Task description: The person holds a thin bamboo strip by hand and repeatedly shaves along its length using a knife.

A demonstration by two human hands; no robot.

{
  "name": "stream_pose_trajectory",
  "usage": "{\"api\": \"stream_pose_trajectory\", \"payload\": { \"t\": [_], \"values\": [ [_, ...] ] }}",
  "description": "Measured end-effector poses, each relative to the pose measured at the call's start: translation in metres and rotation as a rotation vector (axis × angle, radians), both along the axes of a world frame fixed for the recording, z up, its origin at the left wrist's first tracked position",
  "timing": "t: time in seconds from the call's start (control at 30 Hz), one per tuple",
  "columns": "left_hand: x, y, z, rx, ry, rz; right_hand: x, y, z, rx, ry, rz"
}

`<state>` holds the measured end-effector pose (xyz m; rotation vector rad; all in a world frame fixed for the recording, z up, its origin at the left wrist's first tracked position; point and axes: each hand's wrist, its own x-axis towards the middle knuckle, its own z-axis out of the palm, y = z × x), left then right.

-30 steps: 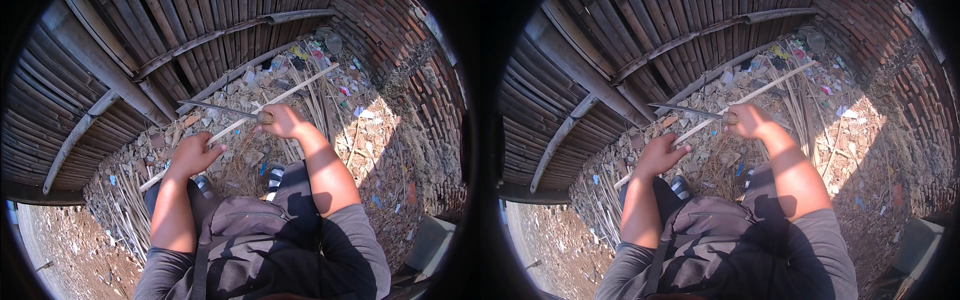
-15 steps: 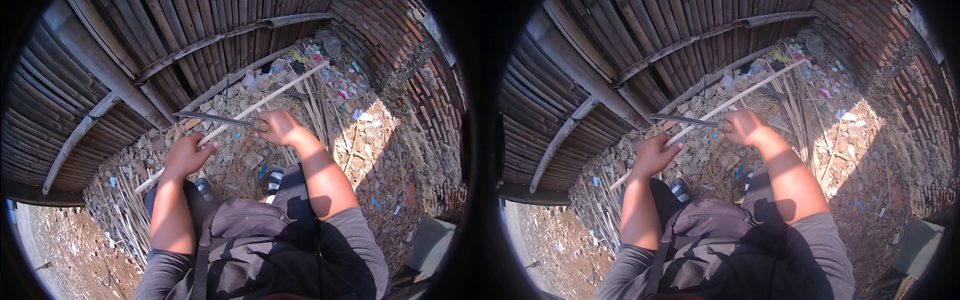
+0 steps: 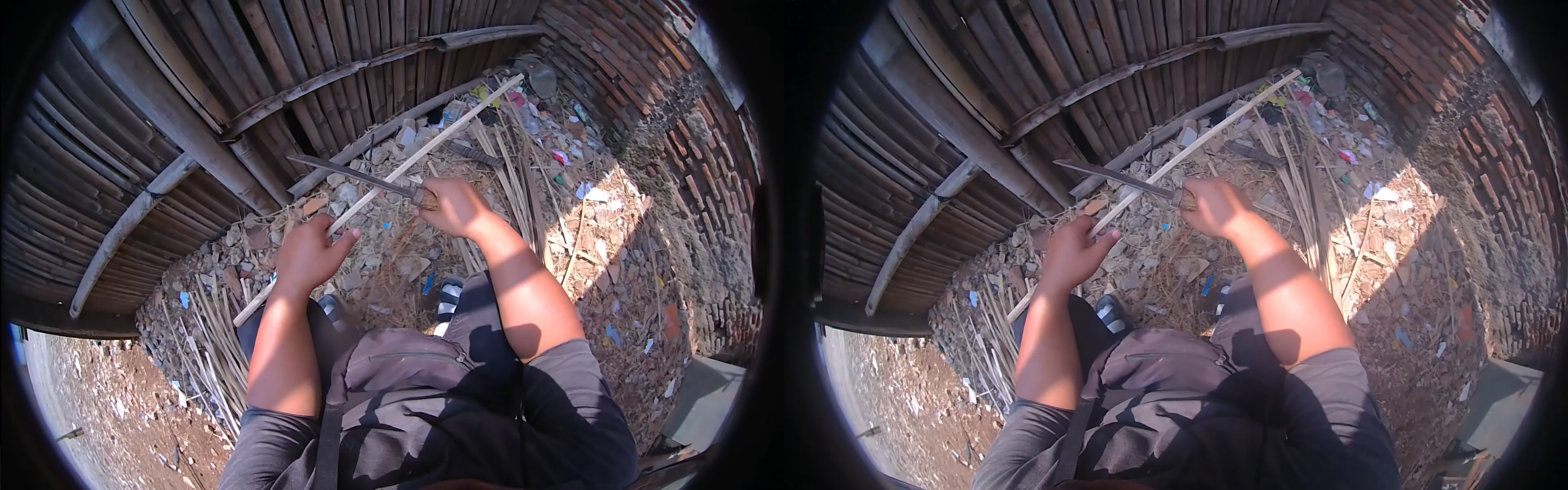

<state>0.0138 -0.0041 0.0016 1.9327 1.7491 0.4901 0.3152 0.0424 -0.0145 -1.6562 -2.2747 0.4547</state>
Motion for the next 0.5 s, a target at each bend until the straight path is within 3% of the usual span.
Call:
{"api": "stream_pose_trajectory", "payload": {
  "t": [0.07, 0.17, 0.37, 0.5],
  "values": [
    [-0.002, 0.0, 0.0, -0.009, -0.022, -0.002, -0.01, -0.004, 0.011, -0.043, -0.104, 0.05],
    [-0.007, 0.0, 0.001, -0.032, -0.078, -0.03, 0.002, -0.001, 0.013, -0.087, 0.025, 0.064],
    [-0.007, 0.0, 0.005, -0.014, -0.087, -0.06, 0.044, 0.013, 0.0, 0.0, 0.216, -0.178],
    [-0.003, 0.0, 0.003, -0.014, -0.081, -0.061, 0.024, 0.005, 0.0, 0.073, 0.146, -0.108]
  ]
}}
